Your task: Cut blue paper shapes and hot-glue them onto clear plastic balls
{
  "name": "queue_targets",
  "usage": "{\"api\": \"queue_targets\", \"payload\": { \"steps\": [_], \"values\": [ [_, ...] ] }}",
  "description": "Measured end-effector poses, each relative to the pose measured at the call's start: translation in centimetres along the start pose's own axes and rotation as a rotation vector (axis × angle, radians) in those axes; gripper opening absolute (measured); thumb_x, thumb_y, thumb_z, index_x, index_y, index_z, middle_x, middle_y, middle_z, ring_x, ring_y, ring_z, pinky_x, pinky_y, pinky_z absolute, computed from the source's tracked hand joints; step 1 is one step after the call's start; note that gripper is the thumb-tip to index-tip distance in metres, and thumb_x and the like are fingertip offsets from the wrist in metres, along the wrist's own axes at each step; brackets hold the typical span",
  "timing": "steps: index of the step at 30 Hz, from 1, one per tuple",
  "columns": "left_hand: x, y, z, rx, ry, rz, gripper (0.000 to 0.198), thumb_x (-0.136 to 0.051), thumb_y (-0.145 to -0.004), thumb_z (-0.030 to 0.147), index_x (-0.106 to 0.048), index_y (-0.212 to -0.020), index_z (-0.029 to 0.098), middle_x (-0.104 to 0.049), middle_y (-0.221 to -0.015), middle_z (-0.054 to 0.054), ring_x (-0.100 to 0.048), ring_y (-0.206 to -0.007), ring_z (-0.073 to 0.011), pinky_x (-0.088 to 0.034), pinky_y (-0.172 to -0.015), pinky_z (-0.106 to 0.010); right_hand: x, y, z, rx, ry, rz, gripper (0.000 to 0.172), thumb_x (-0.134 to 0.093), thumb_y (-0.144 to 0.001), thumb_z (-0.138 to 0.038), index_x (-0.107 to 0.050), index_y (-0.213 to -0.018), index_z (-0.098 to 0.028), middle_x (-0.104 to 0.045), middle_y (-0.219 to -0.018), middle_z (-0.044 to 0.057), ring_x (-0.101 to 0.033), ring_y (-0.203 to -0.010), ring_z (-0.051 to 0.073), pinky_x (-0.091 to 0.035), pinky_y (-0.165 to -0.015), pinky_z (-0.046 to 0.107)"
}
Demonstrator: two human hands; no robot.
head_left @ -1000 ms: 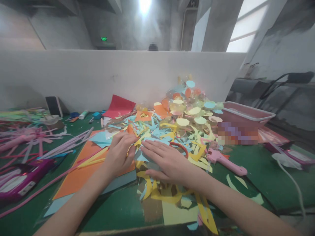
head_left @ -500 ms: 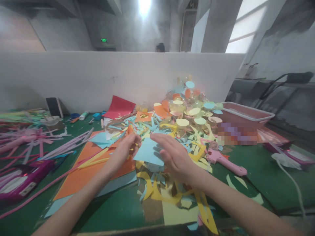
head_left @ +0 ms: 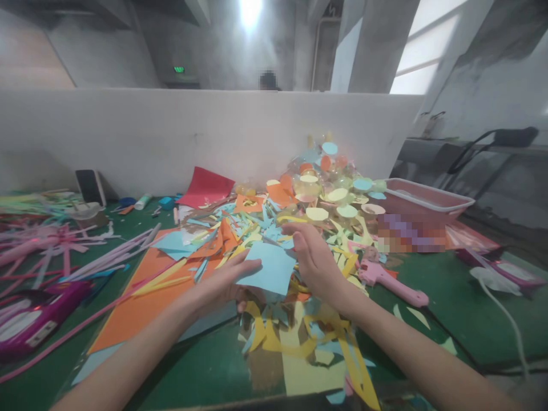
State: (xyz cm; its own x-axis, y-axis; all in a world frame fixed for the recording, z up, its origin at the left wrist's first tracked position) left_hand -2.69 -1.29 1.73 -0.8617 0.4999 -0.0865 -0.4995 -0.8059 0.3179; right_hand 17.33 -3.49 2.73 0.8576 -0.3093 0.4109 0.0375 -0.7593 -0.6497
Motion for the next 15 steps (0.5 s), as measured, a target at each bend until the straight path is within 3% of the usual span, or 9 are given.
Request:
{"api": "queue_targets", "payload": {
  "steps": [5,10,15],
  "values": [
    [0.2,0.3,0.6,-0.061,0.118,0.116,0.046,-0.077,-0.070,0.038,-0.059,-0.108,0.019,-0.068,-0.078,-0.003,-0.064,-0.059,-0.0159,-0.048,-0.046,-0.023,0.2,-0.4,0.2,-0.031,0.027,0.023,0.035,-0.029,-0.101,-0.037,-0.058,-0.109,-0.019,-0.065,-0.109,0.008,-0.058,-0.106,0.021,-0.043,-0.091,0.035],
    [0.6,0.7,1.9,-0.189,0.113,0.266,0.045,-0.078,-0.066,0.038,-0.064,-0.104,0.018,-0.072,-0.096,-0.008,-0.069,-0.078,-0.0218,-0.054,-0.057,-0.026,0.7,-1.0,0.6,-0.070,0.186,0.039,0.029,-0.033,-0.100,-0.033,-0.057,-0.107,-0.019,-0.066,-0.107,0.008,-0.059,-0.101,0.021,-0.042,-0.088,0.033],
    [0.6,0.6,2.4,-0.341,0.065,0.360,0.055,-0.078,-0.065,0.039,-0.061,-0.114,0.020,-0.072,-0.111,-0.009,-0.069,-0.097,-0.0266,-0.056,-0.077,-0.033,1.2,-1.6,1.2,-0.220,0.595,-0.156,0.028,-0.032,-0.100,-0.027,-0.057,-0.091,-0.020,-0.066,-0.092,0.006,-0.061,-0.088,0.022,-0.040,-0.069,0.030]
  ]
}}
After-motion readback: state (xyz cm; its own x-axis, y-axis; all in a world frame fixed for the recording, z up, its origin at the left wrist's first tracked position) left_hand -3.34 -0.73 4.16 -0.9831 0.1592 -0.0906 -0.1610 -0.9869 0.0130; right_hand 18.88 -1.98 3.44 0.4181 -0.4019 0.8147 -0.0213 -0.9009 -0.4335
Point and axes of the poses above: each hand's wrist, its own y-axis away from the middle knuckle, its own x-axis out of the back of the hand, z = x × y, the point moved 1 cm from there along -y, towards the middle knuckle
